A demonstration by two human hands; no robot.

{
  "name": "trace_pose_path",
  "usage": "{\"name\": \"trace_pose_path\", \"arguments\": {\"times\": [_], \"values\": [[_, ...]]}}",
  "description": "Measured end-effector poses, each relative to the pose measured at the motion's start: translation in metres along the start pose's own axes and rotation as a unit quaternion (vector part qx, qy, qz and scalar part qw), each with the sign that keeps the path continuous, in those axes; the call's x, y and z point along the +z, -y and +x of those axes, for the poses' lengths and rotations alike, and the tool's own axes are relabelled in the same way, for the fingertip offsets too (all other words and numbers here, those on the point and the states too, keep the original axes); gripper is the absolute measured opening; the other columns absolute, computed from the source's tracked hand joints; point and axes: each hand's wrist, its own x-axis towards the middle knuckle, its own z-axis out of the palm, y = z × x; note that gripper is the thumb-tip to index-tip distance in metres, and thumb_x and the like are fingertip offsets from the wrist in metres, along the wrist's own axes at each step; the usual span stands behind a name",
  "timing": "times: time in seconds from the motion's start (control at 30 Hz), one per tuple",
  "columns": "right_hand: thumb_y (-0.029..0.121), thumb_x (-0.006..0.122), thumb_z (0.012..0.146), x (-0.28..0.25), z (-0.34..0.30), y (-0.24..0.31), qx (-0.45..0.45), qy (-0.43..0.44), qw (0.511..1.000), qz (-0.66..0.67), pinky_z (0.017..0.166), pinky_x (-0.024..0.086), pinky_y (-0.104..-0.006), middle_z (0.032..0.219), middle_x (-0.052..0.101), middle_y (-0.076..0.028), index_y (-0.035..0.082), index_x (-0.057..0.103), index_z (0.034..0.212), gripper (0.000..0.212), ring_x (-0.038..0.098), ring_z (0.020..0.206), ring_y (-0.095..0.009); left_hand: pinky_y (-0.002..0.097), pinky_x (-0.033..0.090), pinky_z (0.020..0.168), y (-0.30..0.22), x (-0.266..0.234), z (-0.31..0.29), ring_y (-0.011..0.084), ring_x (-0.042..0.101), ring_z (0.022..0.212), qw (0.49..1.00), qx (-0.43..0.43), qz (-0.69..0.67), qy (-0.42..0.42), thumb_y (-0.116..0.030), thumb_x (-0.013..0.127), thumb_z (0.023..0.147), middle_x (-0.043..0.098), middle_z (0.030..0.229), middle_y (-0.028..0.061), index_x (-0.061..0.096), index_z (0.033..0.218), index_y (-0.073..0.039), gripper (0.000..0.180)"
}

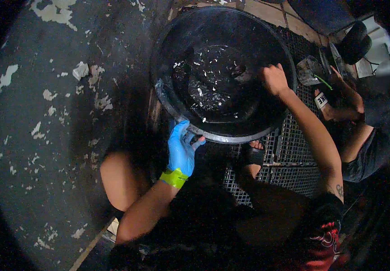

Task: The person scrapes residue from a black plastic basin, then picks up a silver car wheel rim and scrubs it with a brush and water. The person handles the rim and basin while another person works nearby.

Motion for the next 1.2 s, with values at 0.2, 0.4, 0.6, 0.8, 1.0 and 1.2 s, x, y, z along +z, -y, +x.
{"name": "trace_pose_path", "arguments": {"times": [0.2, 0.4, 0.6, 0.8, 1.0, 1.2], "values": [[0.010, 0.059, 0.085, -0.004, 0.065, 0.026, 0.045, 0.093, 0.991, -0.082, 0.100, 0.043, -0.0512, 0.100, 0.072, -0.012, 0.014, 0.070, 0.100, 0.019, 0.070, 0.097, -0.029, 0.0442, 0.055, 0.085, -0.001, -0.004, 0.002, 0.0209, 0.053, 0.111, 1.000, 0.007, -0.012, 0.006, -0.027, 0.059, 0.093, 0.057, 0.120, 0.0015, 0.059, 0.119, -0.019, 0.028], [0.013, 0.056, 0.090, 0.003, 0.128, 0.052, 0.040, 0.061, 0.996, -0.051, 0.099, 0.044, -0.0530, 0.100, 0.073, -0.012, 0.014, 0.071, 0.104, 0.020, 0.071, 0.096, -0.029, 0.0369, 0.053, 0.085, -0.013, -0.006, -0.008, 0.0163, 0.055, 0.116, 0.997, 0.016, 0.011, 0.070, -0.014, 0.053, 0.096, 0.053, 0.135, 0.0053, 0.030, 0.151, -0.016, 0.060], [0.015, 0.061, 0.087, 0.023, 0.151, 0.053, 0.085, -0.025, 0.996, 0.028, 0.087, 0.052, -0.0494, 0.092, 0.072, -0.017, 0.008, 0.071, 0.100, 0.018, 0.071, 0.088, -0.037, 0.0387, 0.054, 0.089, -0.003, -0.008, -0.016, 0.0229, 0.054, 0.125, 0.992, 0.063, 0.041, 0.105, -0.011, 0.050, 0.097, 0.049, 0.143, 0.0124, 0.025, 0.155, -0.009, 0.063], [0.014, 0.059, 0.090, 0.045, 0.140, 0.052, 0.128, -0.145, 0.942, 0.276, 0.078, 0.054, -0.0496, 0.094, 0.070, -0.022, 0.007, 0.071, 0.101, 0.017, 0.067, 0.087, -0.042, 0.0456, 0.052, 0.093, -0.007, -0.010, -0.013, 0.0297, 0.051, 0.132, 0.975, 0.107, 0.087, 0.172, -0.018, 0.049, 0.096, 0.048, 0.147, 0.0122, 0.028, 0.156, -0.011, 0.063], [0.018, 0.059, 0.096, -0.001, 0.105, 0.030, 0.051, -0.178, 0.917, 0.353, 0.075, 0.052, -0.0469, 0.093, 0.068, -0.022, 0.006, 0.070, 0.107, 0.020, 0.066, 0.086, -0.042, 0.0422, 0.053, 0.090, -0.008, -0.013, -0.010, 0.0256, 0.055, 0.124, 0.994, 0.030, 0.052, 0.096, -0.023, 0.050, 0.097, 0.055, 0.138, 0.0083, 0.041, 0.148, -0.013, 0.053], [0.014, 0.060, 0.095, -0.067, -0.013, -0.001, 0.017, -0.134, 0.948, 0.289, 0.068, 0.049, -0.0450, 0.082, 0.063, -0.020, 0.004, 0.068, 0.107, 0.017, 0.058, 0.073, -0.041, 0.0406, 0.052, 0.084, -0.005, -0.008, 0.001, 0.0218, 0.057, 0.105, 1.000, 0.005, -0.008, 0.005, -0.036, 0.062, 0.091, 0.060, 0.115, 0.0044, 0.061, 0.117, -0.016, 0.033]]}}
